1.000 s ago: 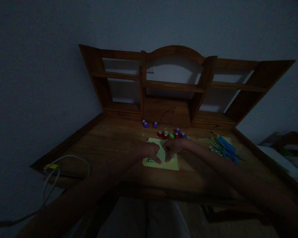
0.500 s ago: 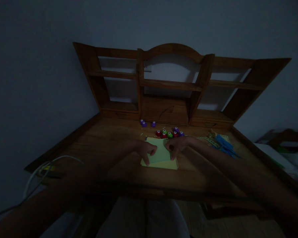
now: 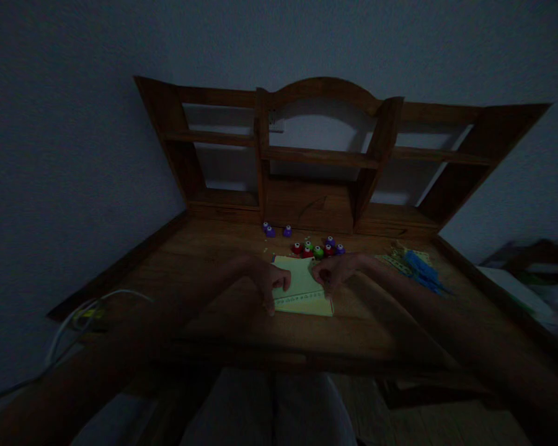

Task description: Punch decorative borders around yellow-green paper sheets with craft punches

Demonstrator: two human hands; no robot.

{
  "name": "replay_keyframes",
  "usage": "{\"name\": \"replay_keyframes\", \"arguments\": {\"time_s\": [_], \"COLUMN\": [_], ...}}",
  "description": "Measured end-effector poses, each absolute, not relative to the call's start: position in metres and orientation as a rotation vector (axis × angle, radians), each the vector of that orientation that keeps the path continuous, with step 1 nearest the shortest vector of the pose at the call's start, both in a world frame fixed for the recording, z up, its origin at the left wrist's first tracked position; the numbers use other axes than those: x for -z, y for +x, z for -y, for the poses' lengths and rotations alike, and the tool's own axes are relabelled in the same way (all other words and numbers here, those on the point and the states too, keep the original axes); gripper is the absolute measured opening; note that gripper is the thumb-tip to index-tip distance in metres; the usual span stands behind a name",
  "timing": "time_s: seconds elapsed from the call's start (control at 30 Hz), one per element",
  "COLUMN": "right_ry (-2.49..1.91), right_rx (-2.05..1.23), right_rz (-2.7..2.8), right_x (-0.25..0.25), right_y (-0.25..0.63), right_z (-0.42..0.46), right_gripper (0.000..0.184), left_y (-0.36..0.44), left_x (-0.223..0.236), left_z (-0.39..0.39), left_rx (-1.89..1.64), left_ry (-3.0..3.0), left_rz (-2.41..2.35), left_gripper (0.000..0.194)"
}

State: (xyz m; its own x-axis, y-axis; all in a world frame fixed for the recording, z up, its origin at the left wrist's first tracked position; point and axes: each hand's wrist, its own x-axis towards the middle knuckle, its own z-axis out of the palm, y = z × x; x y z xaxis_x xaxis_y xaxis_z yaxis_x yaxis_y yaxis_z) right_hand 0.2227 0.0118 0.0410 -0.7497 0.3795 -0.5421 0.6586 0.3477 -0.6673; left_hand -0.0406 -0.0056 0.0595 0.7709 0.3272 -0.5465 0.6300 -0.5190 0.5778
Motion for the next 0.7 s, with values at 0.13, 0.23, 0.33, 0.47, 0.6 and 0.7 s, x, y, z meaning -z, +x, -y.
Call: {"name": "replay_keyframes", "arguments": {"time_s": [0.13, 0.23, 0.33, 0.47, 0.6, 0.7], "right_ry": [0.963, 0.977, 1.001, 1.219, 1.331, 1.327], "right_rx": [1.294, 1.259, 1.264, 1.244, 1.325, 1.406], "right_rz": [-2.386, -2.445, -2.614, -2.836, -2.886, -2.909], "right_x": [-0.042, -0.045, -0.041, -0.027, -0.017, -0.016], "right_y": [0.226, 0.225, 0.228, 0.236, 0.242, 0.240], "right_z": [-0.008, 0.001, 0.015, 0.031, 0.040, 0.043], "right_gripper": [0.049, 0.046, 0.045, 0.045, 0.042, 0.038], "left_y": [-0.037, -0.039, -0.049, -0.065, -0.071, -0.069], "left_x": [-0.055, -0.042, -0.027, -0.017, -0.016, -0.015], "left_z": [0.008, 0.013, 0.028, 0.053, 0.064, 0.063], "left_rx": [0.409, 0.220, -0.169, -0.570, -0.573, -0.485], "left_ry": [2.137, 2.131, 2.180, 2.147, 2.139, 2.174], "left_rz": [-0.820, -0.866, -0.959, -1.005, -0.958, -0.919], "left_gripper": [0.054, 0.046, 0.042, 0.038, 0.034, 0.033]}}
